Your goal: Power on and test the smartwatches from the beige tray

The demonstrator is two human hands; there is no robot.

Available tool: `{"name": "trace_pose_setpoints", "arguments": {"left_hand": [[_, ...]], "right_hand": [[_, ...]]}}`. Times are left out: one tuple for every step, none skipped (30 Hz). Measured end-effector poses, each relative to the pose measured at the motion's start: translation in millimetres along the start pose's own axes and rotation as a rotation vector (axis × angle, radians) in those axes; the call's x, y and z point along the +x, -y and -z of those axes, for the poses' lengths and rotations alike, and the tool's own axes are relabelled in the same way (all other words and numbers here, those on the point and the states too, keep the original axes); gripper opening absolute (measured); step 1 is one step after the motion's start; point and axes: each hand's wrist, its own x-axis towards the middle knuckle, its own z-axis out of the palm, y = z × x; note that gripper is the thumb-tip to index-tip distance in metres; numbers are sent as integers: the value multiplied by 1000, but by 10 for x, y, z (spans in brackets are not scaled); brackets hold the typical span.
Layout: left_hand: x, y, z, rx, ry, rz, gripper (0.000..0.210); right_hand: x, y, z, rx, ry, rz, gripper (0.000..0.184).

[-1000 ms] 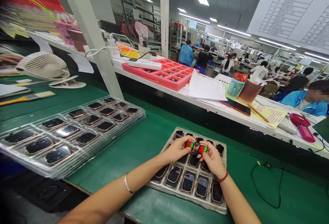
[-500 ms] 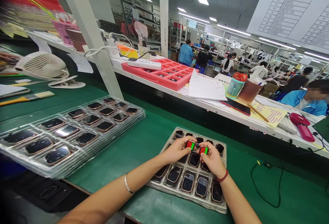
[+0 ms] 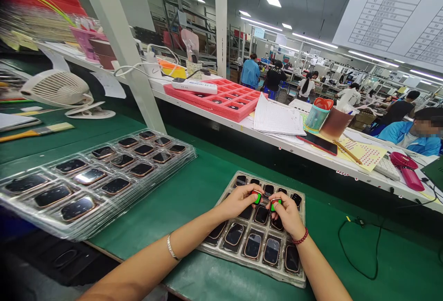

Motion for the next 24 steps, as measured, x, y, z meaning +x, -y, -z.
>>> {"name": "trace_pose_setpoints", "arguments": {"left_hand": [[1,3,2,-4,1,9,21],[1,7,5,-5,0,16,21],[2,11,7,-6,1,21,22],[3,13,8,-7,1,24,24],[4,13,10,-11,2,26,25],[4,10,10,-17,5,27,27],[4,6,11,-25,6,28,27],[4,0,11,-37,8,28,28],[3,-7,11,-49,9,28,27],[3,-13,12,-58,7,31,27],[3,-16,12,-61,3,37,27],[4,-17,13,-58,-2,44,27],[6,-13,14,-49,-5,53,27],[8,-6,15,-36,-7,62,29],[11,3,15,-23,-6,68,30],[14,13,16,-13,-5,70,32],[16,23,16,-7,-3,71,33],[18,30,16,-3,-1,71,33],[20,34,15,2,-2,71,34],[20,33,13,4,-2,72,34],[19,29,10,4,0,75,35],[17,21,6,3,3,77,36],[15,12,2,-1,7,79,38],[12,2,-4,-8,11,81,40]], "right_hand": [[-2,5,0,5,-2,0,22],[-3,7,2,13,-3,1,22],[-3,6,4,20,-2,1,22],[-3,2,7,26,-1,1,22],[-2,-4,12,29,-3,1,22],[-2,-12,16,29,-6,1,22],[-1,-19,20,27,-9,-1,23],[-1,-26,23,25,-14,-2,23],[-1,-31,26,22,-20,-2,24],[-2,-33,27,20,-23,-1,24],[-3,-35,28,17,-25,1,24],[-4,-35,27,14,-26,3,23],[-5,-34,27,10,-27,6,23],[-5,-32,26,6,-28,9,22],[-6,-32,26,5,-27,13,22],[-6,-31,25,4,-25,17,21],[-6,-30,25,3,-25,21,21],[-6,-29,25,1,-24,22,21],[-6,-26,24,-2,-25,22,21],[-7,-22,22,-6,-28,21,20],[-7,-15,18,-8,-30,23,19],[-7,-7,14,-10,-32,27,19],[-8,3,8,-13,-32,32,18],[-8,14,2,-15,-31,36,17]]}}
